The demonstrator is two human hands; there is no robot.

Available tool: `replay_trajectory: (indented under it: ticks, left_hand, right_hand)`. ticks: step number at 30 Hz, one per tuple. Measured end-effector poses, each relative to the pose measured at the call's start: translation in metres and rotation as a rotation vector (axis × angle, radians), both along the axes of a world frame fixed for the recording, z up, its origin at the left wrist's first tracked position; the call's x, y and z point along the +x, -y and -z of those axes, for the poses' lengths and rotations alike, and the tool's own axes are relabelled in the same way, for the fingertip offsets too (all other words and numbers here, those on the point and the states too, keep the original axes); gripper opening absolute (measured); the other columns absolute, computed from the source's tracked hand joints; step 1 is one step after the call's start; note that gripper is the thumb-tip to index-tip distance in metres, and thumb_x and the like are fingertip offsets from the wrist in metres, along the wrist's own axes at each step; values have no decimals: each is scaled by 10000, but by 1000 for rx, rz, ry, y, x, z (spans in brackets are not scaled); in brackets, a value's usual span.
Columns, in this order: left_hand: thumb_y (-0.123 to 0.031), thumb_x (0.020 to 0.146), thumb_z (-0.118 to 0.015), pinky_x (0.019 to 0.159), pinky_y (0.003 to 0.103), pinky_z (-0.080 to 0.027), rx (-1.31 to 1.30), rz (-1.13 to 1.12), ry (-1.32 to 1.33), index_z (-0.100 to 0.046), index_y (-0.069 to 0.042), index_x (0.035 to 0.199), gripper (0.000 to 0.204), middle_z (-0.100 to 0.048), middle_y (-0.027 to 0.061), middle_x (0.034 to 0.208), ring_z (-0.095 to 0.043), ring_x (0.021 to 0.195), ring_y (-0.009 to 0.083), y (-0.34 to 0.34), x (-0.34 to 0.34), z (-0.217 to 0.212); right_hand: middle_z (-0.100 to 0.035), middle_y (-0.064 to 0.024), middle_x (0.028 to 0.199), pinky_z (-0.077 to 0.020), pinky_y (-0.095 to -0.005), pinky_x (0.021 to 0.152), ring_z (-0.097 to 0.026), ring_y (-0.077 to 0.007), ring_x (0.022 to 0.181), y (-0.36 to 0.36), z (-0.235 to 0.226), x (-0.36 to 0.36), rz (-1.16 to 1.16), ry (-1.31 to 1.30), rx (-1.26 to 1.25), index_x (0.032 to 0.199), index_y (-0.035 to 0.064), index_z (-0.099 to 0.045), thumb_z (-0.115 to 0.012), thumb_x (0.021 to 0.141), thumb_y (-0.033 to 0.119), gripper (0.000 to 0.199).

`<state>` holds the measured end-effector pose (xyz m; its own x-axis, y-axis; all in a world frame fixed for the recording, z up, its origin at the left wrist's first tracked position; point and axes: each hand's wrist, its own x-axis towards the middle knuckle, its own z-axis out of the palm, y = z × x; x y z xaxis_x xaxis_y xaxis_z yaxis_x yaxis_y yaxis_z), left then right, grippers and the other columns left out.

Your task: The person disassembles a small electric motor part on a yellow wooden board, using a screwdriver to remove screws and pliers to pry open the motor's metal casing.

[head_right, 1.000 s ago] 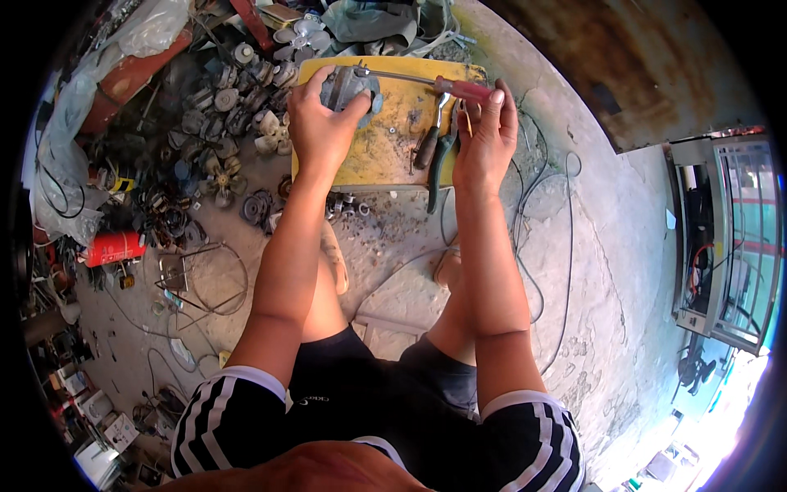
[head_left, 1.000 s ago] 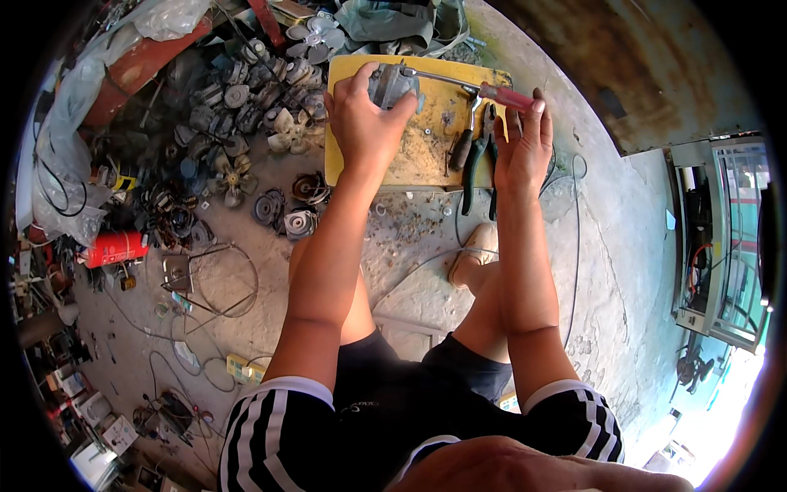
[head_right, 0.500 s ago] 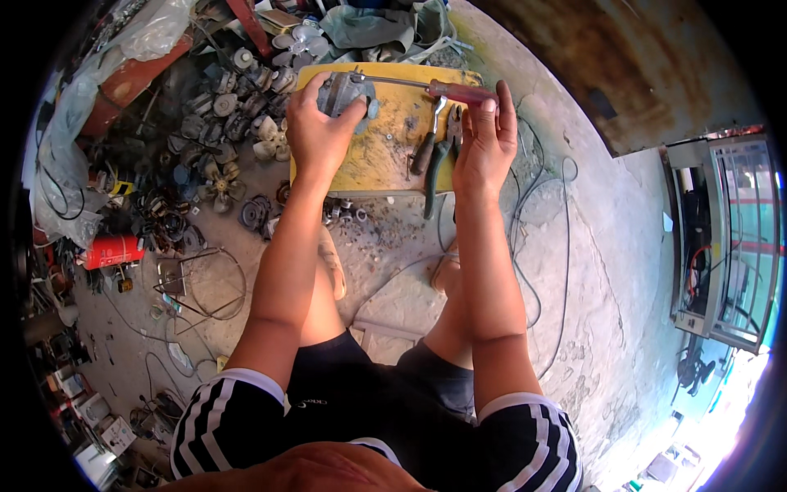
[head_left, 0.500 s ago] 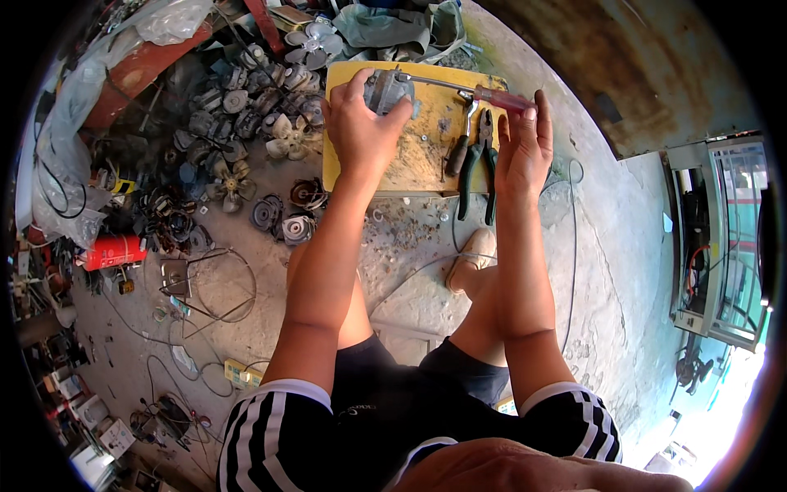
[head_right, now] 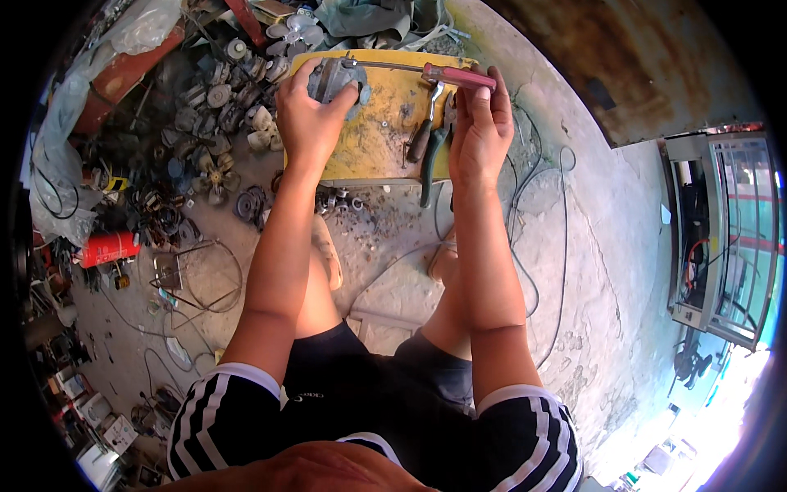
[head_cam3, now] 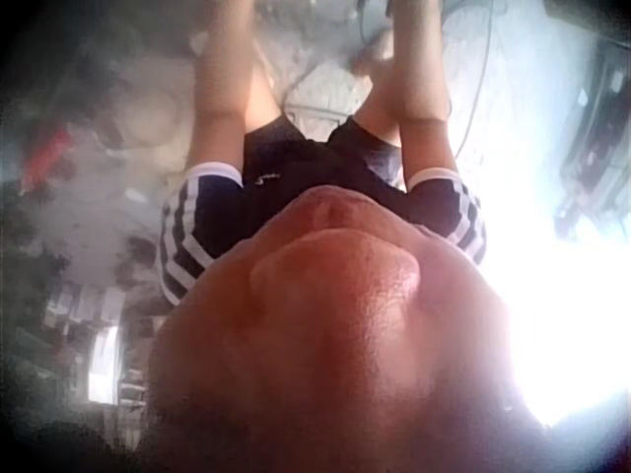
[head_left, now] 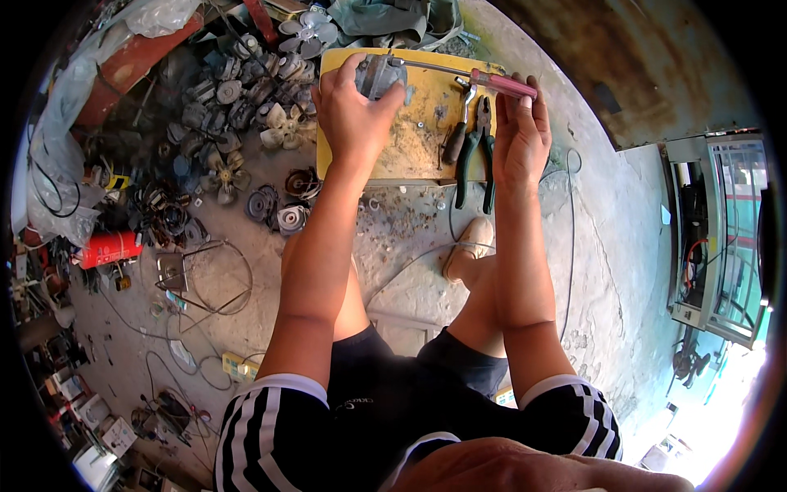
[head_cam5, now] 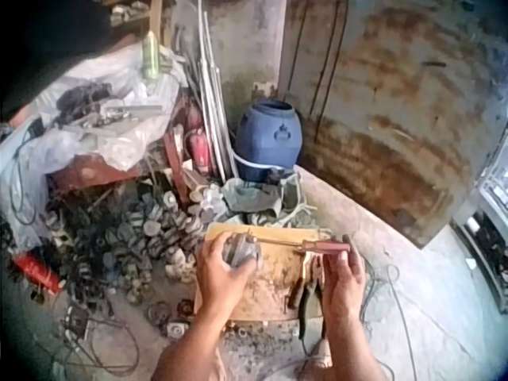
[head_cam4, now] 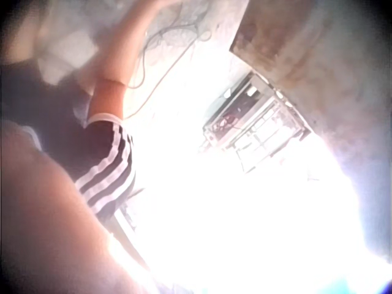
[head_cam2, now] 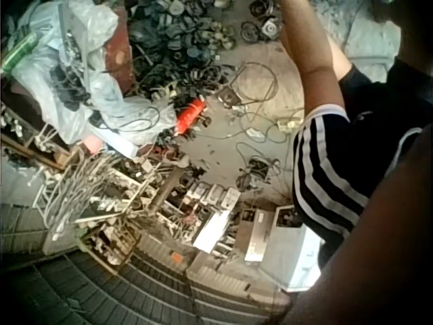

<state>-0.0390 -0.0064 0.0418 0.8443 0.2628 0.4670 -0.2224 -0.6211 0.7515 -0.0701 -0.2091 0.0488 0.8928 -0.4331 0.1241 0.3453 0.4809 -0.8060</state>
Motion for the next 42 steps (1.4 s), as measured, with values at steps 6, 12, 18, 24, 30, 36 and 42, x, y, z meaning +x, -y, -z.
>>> replay_trajectory:
  ticks: [6,12,18,24,30,36,42]
  left_hand:
    - [-327,687,-814,976,440,-453,18,0,19,-644,-40,1216,625,-604,210,1188,-551,1140,375,2,-1,1]
    - [-361,677,-799,1157,477,-248,-105,19,-12,-651,-61,1199,620,-608,161,1107,-539,1113,333,-4,2,3]
    - [-369,682,-802,1114,513,-255,-53,-11,6,-644,-66,1204,624,-603,163,1099,-553,1118,334,1,0,0]
    - [-363,683,-793,1205,523,-155,-94,0,-3,-636,-77,1212,621,-602,147,1083,-554,1123,313,-1,-1,-2]
    - [-362,688,-798,1055,464,-355,-85,-2,-24,-644,-64,1212,622,-601,163,1140,-549,1141,341,-1,-3,-2]
    - [-353,695,-808,977,436,-460,-43,-6,-14,-645,-59,1217,621,-596,183,1190,-551,1151,359,2,-2,-2]
    - [-347,697,-802,1119,489,-281,-80,4,-4,-639,-56,1204,608,-613,145,1113,-557,1129,318,2,-2,1]
  right_hand:
    - [-598,-76,1237,-460,-362,1028,-600,-185,1123,-8,-5,-4,29,-138,78,1441,29,-415,-590,1017,224,498]
    - [-581,-76,1262,-463,-402,1039,-587,-200,1155,0,9,2,10,-44,-36,1467,37,-381,-626,996,286,586]
    - [-638,-3,1152,-483,-348,907,-600,-136,1045,-9,3,-5,48,-216,118,1451,152,-473,-620,998,338,511]
    - [-598,-42,1266,-466,-393,982,-597,-176,1111,-4,12,1,41,-50,-72,1475,104,-432,-592,1018,260,509]
    - [-570,-70,1325,-464,-373,1000,-574,-181,1177,-13,-5,-6,89,-193,64,1481,87,-413,-544,1038,191,473]
    - [-566,-68,1328,-464,-380,989,-551,-188,1240,-7,3,-2,95,-56,-64,1483,85,-405,-572,1027,278,523]
    - [-586,-41,1296,-452,-361,976,-554,-183,1236,-13,-8,-8,117,-218,-32,1457,83,-447,-584,1021,297,504]
